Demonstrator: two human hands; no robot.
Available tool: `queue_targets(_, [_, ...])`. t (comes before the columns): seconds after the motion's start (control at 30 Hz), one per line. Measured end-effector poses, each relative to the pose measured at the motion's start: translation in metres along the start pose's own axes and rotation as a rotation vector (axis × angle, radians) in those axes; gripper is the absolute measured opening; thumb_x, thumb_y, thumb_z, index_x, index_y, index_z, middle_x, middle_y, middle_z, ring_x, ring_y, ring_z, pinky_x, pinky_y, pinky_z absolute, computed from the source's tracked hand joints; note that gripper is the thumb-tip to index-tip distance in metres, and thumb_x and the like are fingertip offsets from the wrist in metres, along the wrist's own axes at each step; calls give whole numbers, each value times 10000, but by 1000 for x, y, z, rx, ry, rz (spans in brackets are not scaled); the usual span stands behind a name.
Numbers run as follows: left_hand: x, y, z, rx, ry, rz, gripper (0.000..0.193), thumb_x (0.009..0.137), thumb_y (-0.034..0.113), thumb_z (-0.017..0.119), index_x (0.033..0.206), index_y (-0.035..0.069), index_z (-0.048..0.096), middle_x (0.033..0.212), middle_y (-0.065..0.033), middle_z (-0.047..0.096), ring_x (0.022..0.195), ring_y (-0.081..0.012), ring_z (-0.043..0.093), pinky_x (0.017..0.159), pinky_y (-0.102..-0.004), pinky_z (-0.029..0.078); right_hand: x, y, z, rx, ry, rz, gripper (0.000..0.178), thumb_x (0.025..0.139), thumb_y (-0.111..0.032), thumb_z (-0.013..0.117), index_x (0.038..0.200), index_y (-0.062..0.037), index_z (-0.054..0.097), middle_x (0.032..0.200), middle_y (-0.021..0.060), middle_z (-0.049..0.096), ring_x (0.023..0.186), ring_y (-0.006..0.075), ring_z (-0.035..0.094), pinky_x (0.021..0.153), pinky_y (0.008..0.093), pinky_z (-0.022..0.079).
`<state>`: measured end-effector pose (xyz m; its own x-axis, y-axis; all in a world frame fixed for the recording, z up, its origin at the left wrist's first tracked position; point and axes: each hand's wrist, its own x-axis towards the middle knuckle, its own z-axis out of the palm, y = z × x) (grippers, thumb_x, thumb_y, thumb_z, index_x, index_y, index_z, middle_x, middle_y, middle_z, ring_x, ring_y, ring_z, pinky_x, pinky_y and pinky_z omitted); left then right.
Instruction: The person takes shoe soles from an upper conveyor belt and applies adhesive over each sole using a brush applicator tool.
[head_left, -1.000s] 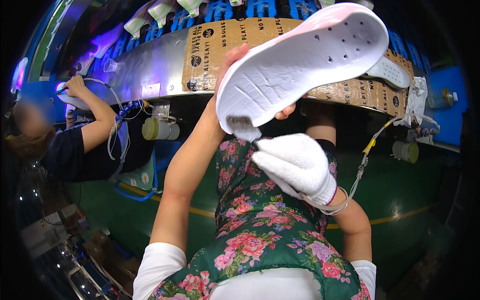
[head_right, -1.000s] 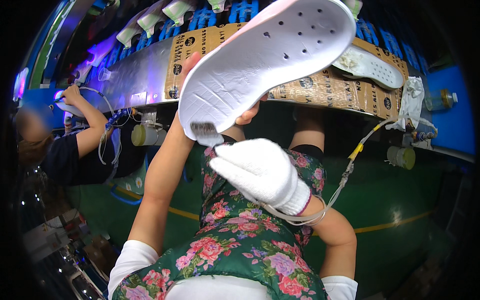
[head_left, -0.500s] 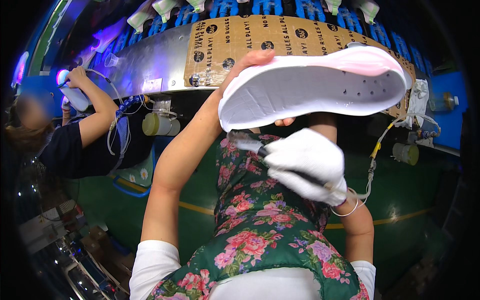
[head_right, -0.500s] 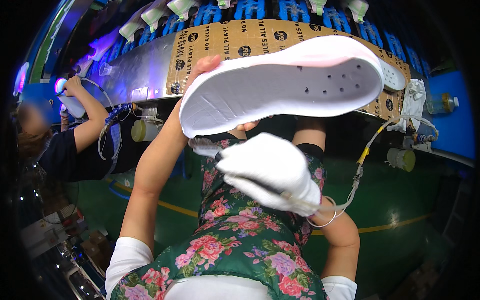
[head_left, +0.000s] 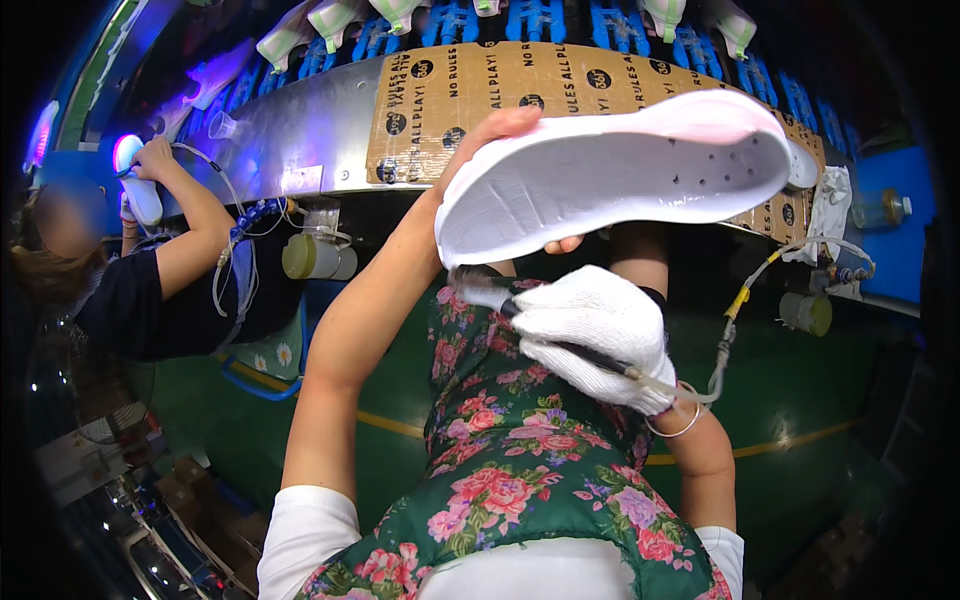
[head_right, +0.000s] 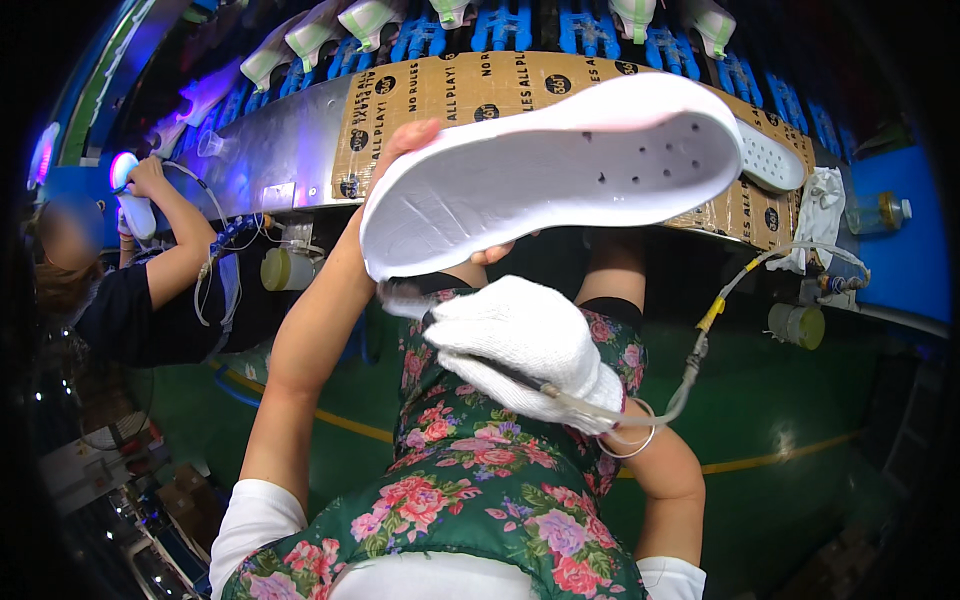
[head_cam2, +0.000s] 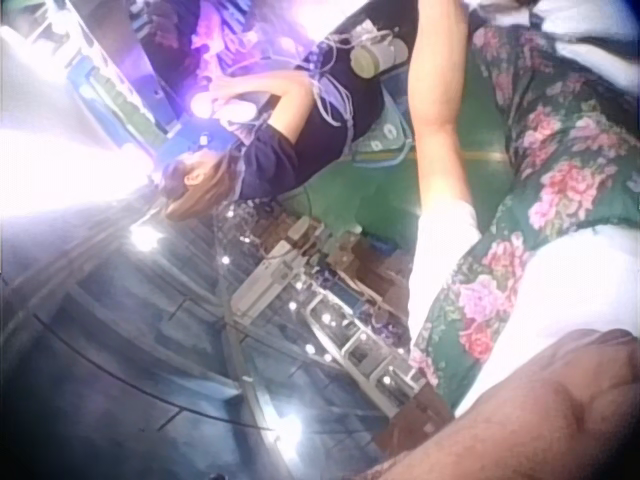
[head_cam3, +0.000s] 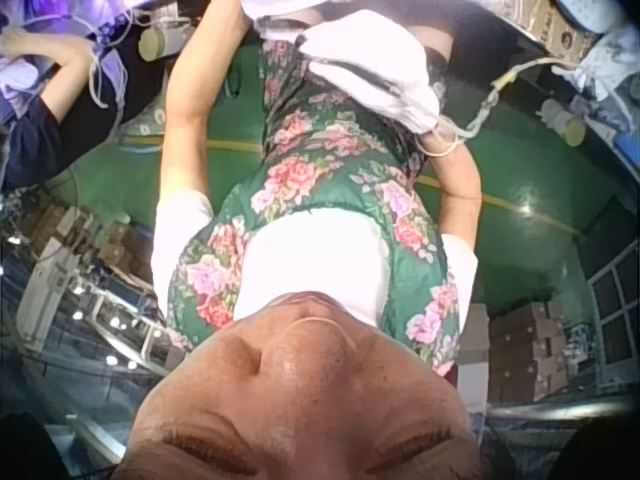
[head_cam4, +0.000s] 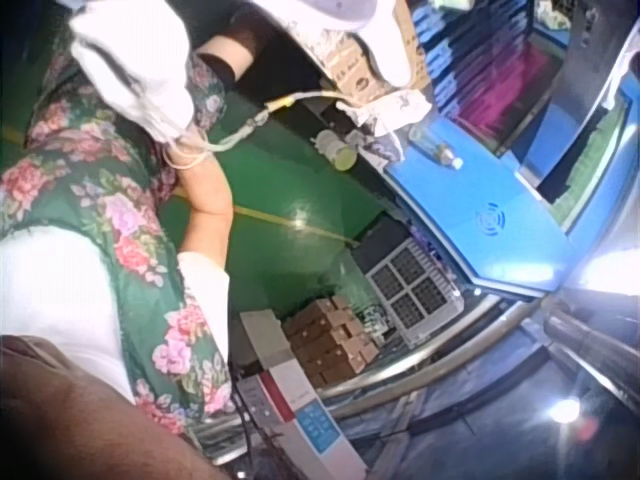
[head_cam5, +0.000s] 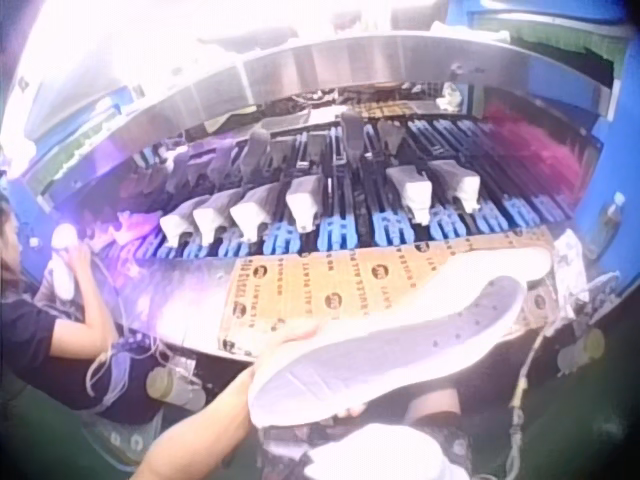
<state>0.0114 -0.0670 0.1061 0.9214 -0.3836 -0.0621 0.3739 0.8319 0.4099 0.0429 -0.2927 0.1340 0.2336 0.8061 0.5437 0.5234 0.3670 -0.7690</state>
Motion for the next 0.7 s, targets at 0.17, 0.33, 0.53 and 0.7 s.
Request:
queue_targets(0.17, [5, -4, 12, -27, 62, 149, 954, 887, 722, 492, 1465, -34, 438, 1185, -370, 574, 874, -457, 645, 752, -514, 541, 4, 8, 7, 105, 334, 168, 221, 794, 7, 802, 1007, -17, 749, 990, 146, 748, 885, 243, 716, 794, 344, 565])
queue_targets(0.33, [10, -6, -1, -124, -115, 211, 971, 860, 768, 487, 1470, 13, 457, 1230, -342, 552, 866, -416, 606, 691, -445, 485, 2, 4, 20, 320, 137, 195, 259, 810, 1, 800, 1063, -8, 743, 1021, 125, 741, 925, 234, 720, 847, 321, 562])
queue_targets(0.53, [12, -8, -18, -90, -294, 255, 1051, 818, 804, 508, 1480, -9, 425, 1237, -351, 526, 855, -409, 584, 666, -444, 467, 7, 1, 19, 221, 144, 267, 221, 823, -3, 794, 1038, -5, 746, 1028, 114, 744, 958, 217, 719, 869, 330, 565])
queue_targets(0.7, [10, -13, -13, -214, -217, 259, 1021, 855, 757, 512, 1506, -19, 381, 1276, -357, 508, 901, -436, 586, 738, -506, 492, 0, 13, 17, 272, 318, 438, 201, 838, -22, 795, 1035, -11, 757, 1017, 92, 739, 927, 160, 704, 843, 288, 555])
